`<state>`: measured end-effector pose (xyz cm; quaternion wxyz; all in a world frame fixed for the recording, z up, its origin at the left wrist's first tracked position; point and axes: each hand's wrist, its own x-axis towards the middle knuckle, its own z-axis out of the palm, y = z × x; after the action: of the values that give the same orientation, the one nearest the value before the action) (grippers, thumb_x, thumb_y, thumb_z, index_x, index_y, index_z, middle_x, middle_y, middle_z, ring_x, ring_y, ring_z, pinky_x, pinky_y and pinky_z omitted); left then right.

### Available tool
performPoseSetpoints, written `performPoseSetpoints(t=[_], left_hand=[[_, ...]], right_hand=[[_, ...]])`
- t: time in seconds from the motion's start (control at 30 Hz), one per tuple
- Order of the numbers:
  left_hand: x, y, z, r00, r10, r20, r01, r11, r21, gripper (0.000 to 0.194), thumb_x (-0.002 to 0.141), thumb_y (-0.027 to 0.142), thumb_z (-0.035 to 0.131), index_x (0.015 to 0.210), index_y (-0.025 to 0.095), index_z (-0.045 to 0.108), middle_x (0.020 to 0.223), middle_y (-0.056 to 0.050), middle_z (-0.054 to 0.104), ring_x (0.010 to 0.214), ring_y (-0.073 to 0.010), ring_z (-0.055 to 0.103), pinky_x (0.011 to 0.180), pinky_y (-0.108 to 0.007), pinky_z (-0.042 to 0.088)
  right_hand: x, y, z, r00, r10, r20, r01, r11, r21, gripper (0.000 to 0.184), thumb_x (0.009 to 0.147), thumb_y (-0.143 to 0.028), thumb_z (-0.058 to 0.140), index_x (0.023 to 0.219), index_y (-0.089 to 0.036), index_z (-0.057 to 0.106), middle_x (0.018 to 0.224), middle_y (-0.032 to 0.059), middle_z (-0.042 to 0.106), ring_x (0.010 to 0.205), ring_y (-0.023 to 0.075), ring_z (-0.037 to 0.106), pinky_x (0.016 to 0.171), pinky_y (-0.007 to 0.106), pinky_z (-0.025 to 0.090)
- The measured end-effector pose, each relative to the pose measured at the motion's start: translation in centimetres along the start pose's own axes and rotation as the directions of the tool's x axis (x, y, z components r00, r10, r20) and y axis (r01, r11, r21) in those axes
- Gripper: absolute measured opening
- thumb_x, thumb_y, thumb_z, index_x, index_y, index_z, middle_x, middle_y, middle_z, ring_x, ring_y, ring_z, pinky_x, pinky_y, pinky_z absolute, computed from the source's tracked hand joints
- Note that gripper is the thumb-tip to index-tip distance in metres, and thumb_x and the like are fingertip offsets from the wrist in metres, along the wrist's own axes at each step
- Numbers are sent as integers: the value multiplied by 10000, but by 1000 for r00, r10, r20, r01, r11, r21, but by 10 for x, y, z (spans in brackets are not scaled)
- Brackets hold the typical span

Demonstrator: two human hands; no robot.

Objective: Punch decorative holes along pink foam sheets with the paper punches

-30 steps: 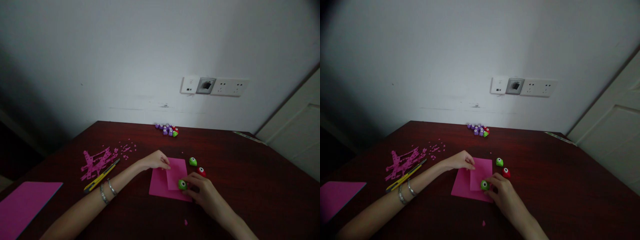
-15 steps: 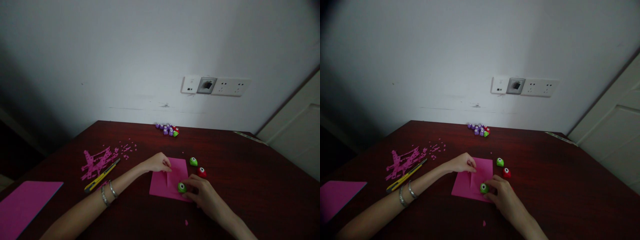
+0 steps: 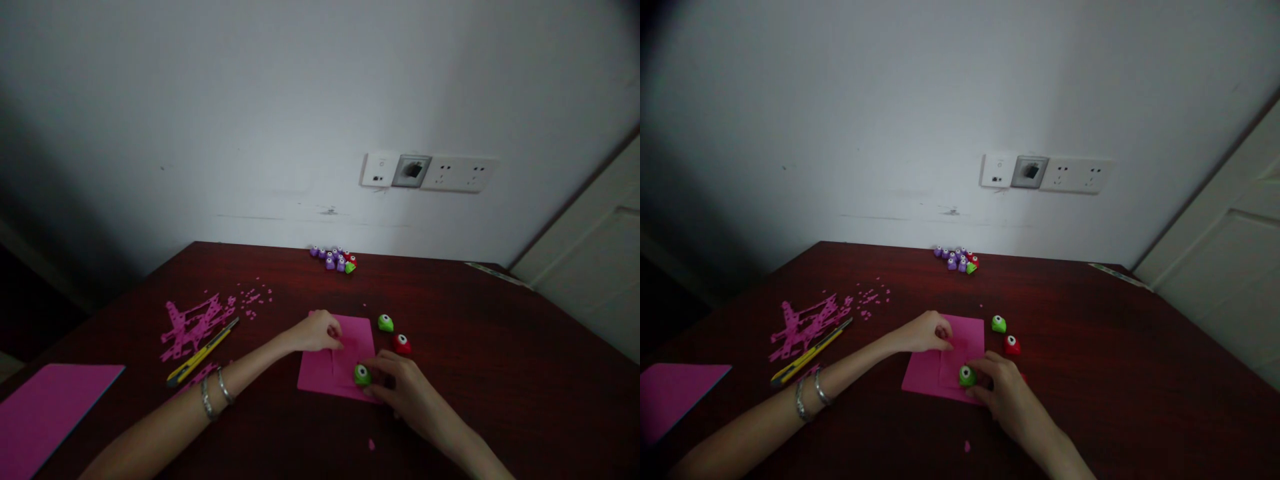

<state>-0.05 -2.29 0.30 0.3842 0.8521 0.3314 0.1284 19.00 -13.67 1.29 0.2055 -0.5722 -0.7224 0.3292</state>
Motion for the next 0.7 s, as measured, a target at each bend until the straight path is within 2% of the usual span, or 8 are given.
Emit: performPoseSetpoints(t=[0.1,0.23,0.7], left_hand=[[-1,5,1,999,44,6,-44,997,70,122,677,215,624,608,114,618,532,36,502,519,-78,416,510,-211,292],[0,6,4,997,74,28,-75,996,54,77,692,183,605,658,119,630,591,29,547,561,-89,448,533,-212,301],[1,7,10,1000,30,5,-30,997,68,63,700,168,610,696,133,662,641,12,610,605,-110,499,569,-213,329]], right_hand=[[-1,-1,-1,1000,-16,-8,16,1000,-8,240,706,-105,606,918,-184,686,804,18,561,699,128,539,626,215,434],[-1,-2,-1,1000,-6,-5,6,1000,6,225,726,-128,586,922,-184,680,826,22,559,688,122,532,614,211,440],[-2,-4,-3,1000,-29,10,29,999,-31,193,717,-101,587,860,-191,678,808,13,565,696,128,523,618,218,398]])
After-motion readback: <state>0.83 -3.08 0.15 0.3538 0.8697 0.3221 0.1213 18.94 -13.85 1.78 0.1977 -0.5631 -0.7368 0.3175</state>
